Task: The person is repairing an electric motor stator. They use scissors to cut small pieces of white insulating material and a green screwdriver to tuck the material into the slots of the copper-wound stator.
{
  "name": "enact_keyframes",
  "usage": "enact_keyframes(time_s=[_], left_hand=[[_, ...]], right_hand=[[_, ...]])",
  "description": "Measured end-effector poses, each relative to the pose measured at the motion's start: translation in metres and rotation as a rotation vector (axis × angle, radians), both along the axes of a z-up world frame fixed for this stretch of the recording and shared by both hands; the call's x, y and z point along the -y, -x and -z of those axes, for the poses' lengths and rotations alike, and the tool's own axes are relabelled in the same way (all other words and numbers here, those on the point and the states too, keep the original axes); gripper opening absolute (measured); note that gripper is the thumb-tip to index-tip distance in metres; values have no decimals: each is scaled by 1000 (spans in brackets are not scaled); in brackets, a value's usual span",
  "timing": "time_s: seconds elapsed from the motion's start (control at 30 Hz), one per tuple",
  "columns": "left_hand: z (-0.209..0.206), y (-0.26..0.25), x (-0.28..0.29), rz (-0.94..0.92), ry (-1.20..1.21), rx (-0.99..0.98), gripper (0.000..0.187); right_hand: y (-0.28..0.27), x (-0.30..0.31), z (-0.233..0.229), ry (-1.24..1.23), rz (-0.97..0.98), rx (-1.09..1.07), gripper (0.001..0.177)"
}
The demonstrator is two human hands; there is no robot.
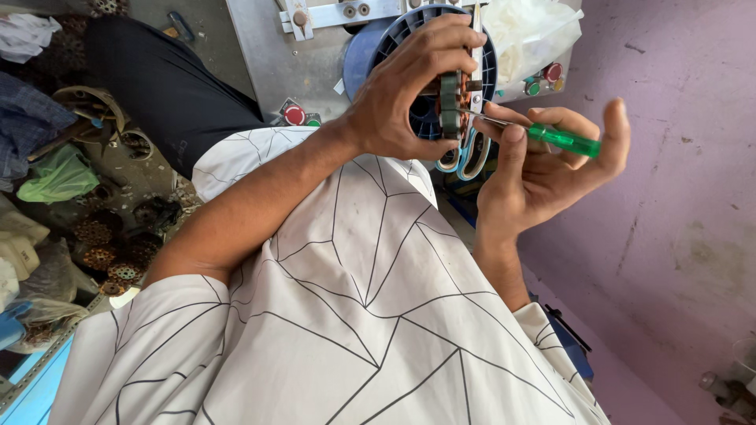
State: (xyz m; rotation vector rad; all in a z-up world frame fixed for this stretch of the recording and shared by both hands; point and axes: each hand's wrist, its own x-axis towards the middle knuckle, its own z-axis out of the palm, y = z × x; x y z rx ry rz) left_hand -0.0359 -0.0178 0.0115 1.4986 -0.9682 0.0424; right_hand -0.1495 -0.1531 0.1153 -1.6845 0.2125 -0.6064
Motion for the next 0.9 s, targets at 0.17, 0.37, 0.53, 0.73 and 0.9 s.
enact_keyframes(time_s=[0.17, 0.37, 0.53, 0.73, 0.9], left_hand=[[1, -2, -4, 76, -42, 34, 71], [2, -19, -17, 202, 32, -80, 60], [-1, -24, -22, 296, 87, -190, 49], [1, -29, -21, 300, 117, -198, 42], [4, -32, -19, 319, 145, -242, 39]], right_hand=[[0, -1, 7, 249, 40, 99, 84], [11, 9, 13, 307, 84, 117, 78], [11, 10, 21, 394, 4, 155, 71], [8, 6, 28, 534, -46, 269, 68], [4, 8, 32, 617, -66, 358, 67]])
